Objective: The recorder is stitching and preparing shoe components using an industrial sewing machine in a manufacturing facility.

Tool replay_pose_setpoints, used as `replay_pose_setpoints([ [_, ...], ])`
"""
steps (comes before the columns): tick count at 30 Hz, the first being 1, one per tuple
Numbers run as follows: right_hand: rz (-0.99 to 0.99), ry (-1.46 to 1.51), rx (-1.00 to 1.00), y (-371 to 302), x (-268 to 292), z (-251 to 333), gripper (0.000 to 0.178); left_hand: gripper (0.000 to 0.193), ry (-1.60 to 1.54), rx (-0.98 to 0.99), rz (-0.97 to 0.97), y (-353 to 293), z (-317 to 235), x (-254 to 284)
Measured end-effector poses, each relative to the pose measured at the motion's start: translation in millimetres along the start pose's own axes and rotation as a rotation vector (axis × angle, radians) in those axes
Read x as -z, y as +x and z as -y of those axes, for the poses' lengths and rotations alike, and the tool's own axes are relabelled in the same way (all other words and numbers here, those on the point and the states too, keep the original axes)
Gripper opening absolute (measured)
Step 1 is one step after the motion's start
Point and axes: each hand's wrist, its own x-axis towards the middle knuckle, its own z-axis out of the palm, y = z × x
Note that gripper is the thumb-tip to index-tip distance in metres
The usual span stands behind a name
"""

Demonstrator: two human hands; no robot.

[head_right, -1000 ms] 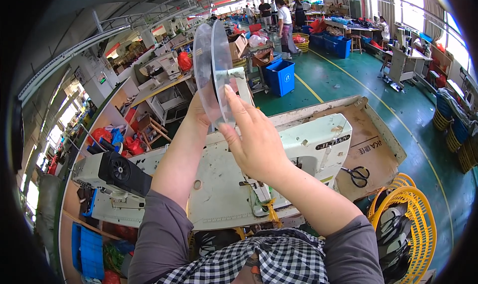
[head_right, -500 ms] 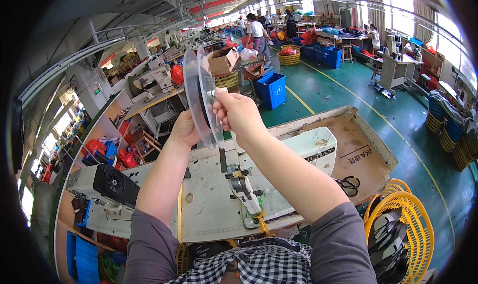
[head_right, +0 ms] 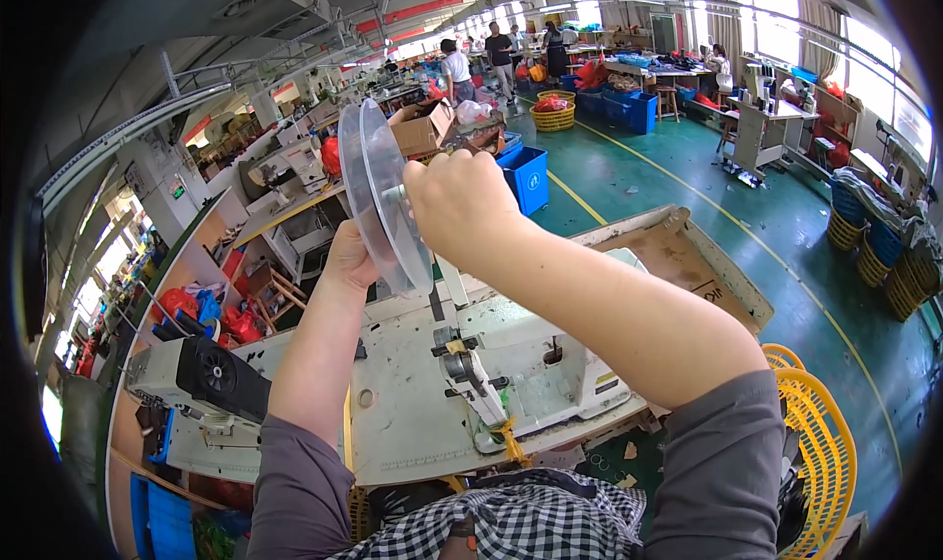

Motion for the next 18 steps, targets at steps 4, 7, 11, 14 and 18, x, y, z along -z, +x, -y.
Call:
replay_pose_setpoints([
  [4,-0.033,-0.121,0.187,2.1,0.0,-3.5,0.014,0.046,-0.076,-0.032,-0.055,0.6,10.0,-1.6],
  [7,-0.050,-0.277,0.324,3.2,4.7,-4.2,0.013,0.039,-0.113,-0.040,-0.096,1.6,12.0,-3.3],
  [11,-0.003,-0.084,0.257,4.2,3.6,-12.0,0.013,0.037,-0.133,-0.055,-0.061,7.1,17.9,11.2],
  [14,-0.033,0.093,0.176,0.8,-2.9,-12.5,0.016,0.040,-0.230,-0.036,-0.024,10.8,23.8,17.5],
  [18,0.030,0.098,0.107,-1.1,0.1,-9.2,0.021,0.044,-0.319,-0.067,0.016,9.2,29.2,2.6],
])
